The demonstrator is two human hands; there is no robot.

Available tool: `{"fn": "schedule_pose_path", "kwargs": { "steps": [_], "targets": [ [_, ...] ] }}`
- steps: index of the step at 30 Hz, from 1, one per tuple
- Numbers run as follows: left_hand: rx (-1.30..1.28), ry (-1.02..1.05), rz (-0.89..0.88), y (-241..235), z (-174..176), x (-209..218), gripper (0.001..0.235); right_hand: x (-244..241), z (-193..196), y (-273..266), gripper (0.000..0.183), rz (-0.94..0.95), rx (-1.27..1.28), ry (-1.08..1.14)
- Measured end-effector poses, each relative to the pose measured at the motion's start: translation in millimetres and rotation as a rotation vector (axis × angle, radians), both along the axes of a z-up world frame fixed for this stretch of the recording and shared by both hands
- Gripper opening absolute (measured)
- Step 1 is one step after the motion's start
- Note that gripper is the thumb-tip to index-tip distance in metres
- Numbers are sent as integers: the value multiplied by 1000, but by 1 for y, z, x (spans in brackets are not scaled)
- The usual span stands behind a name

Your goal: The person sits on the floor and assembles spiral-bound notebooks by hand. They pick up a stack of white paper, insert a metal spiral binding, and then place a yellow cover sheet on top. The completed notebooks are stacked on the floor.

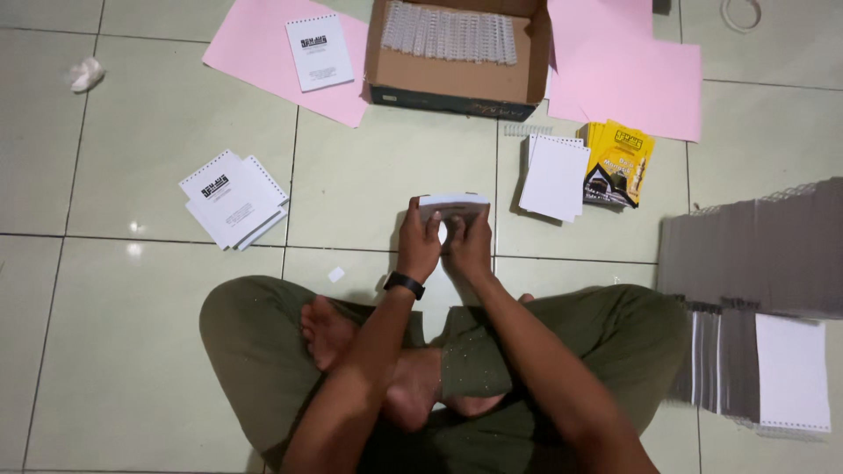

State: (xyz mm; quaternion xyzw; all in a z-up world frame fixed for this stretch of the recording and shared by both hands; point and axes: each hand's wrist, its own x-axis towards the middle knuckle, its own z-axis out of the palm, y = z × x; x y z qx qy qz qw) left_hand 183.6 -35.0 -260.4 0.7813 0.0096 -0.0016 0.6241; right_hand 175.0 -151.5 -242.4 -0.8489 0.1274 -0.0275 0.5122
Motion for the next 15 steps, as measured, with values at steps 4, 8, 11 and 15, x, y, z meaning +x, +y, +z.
{"fn": "schedule_pose_path", "kwargs": {
  "steps": [4,8,11,15],
  "targets": [
    [55,-40,27,7,2,11,28,-7,29,-1,33,30,9,16],
    [48,106,-65,11,1,5,37,-28,43,-2,44,143,-71,221],
    [113,224,-84,8,11,-6,44,-38,60,-3,41,227,-106,294],
    [107,181,-46,11,19,-18,39,-49,56,-5,39,250,-40,279]
  ]
}}
